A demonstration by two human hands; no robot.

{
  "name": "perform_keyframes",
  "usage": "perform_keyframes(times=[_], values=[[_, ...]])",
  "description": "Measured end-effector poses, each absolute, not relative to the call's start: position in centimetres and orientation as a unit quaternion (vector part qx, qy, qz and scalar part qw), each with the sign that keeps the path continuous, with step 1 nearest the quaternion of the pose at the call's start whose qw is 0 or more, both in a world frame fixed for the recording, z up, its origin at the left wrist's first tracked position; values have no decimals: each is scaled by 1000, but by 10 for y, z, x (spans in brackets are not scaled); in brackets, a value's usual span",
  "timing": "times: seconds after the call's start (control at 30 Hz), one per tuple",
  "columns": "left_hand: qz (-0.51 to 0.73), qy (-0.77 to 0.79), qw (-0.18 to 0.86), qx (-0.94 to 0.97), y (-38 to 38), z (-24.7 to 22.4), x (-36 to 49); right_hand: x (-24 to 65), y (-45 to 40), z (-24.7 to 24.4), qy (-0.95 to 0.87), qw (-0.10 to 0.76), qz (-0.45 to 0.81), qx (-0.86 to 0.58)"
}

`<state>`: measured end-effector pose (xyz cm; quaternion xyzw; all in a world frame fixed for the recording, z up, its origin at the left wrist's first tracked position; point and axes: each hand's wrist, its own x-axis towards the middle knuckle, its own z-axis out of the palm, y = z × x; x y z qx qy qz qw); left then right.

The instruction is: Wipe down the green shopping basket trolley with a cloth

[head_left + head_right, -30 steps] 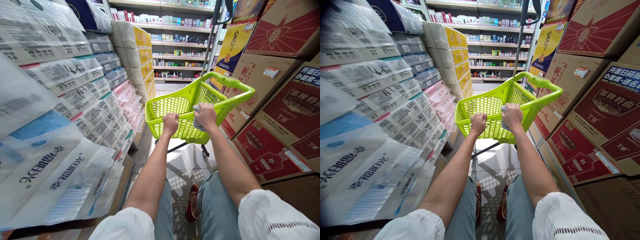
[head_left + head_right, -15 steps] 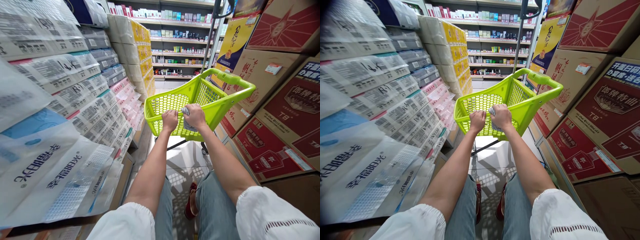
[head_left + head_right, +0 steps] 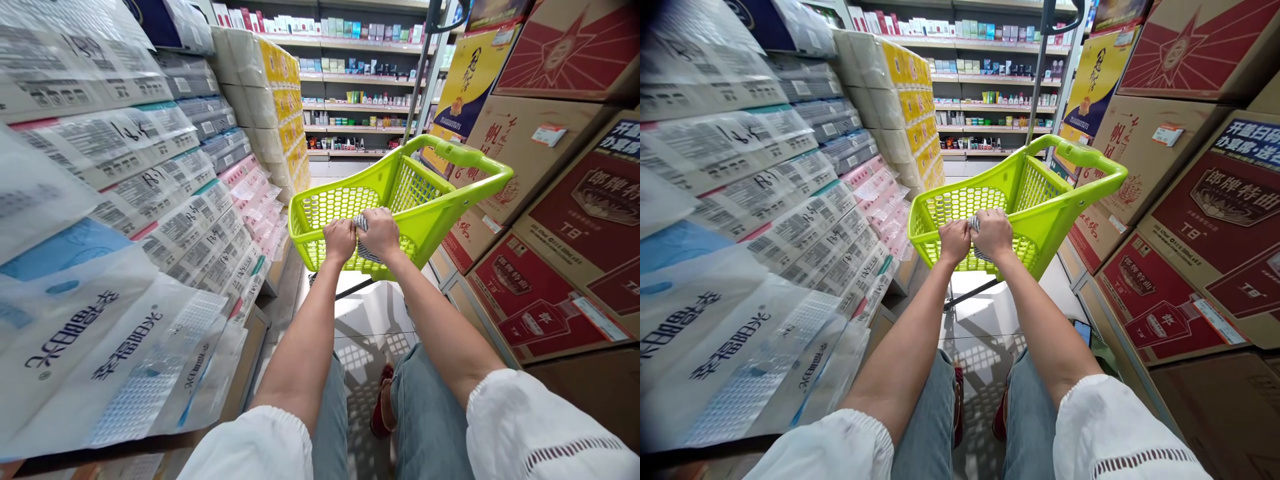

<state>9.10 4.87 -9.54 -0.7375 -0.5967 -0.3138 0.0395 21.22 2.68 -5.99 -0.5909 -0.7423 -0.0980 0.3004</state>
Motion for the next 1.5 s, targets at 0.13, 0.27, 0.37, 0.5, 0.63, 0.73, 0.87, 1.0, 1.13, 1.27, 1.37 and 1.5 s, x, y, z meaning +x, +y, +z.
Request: perform_keyframes(times=[0.13, 0.27, 0.37, 0.5, 0.63, 0.73, 0.87, 1.0, 1.13, 1.27, 1.37, 1.5], values=[[-323, -588, 40, -740, 49, -96, 89, 243, 30, -51, -724, 310, -100, -609], [-325, -591, 42, -737, 50, -98, 92, 252, 31, -51, -663, 338, -117, -658], [-327, -590, 46, -737, 50, -100, 94, 226, 29, -58, -697, 323, -96, -633], [-325, -579, 39, -747, 48, -99, 89, 194, 26, -64, -717, 310, -96, -617], [-315, -566, 72, -758, 41, -97, 73, 197, 24, -62, -724, 299, -92, -614], [-319, -593, 103, -732, 35, -99, 55, 208, 23, -60, -722, 297, -95, -618], [-302, -617, 78, -722, 34, -106, 43, 219, 23, -59, -703, 307, -112, -632], [-317, -629, 52, -708, 37, -109, 51, 203, 23, -64, -700, 315, -104, -632], [-316, -622, 39, -716, 38, -109, 56, 172, 23, -68, -734, 317, -71, -596], [-311, -615, 42, -724, 40, -109, 52, 176, 25, -65, -754, 304, -50, -580], [-314, -608, 37, -729, 42, -109, 50, 208, 29, -58, -731, 295, -58, -613], [-309, -610, 18, -729, 44, -109, 56, 237, 30, -54, -674, 308, -94, -665]])
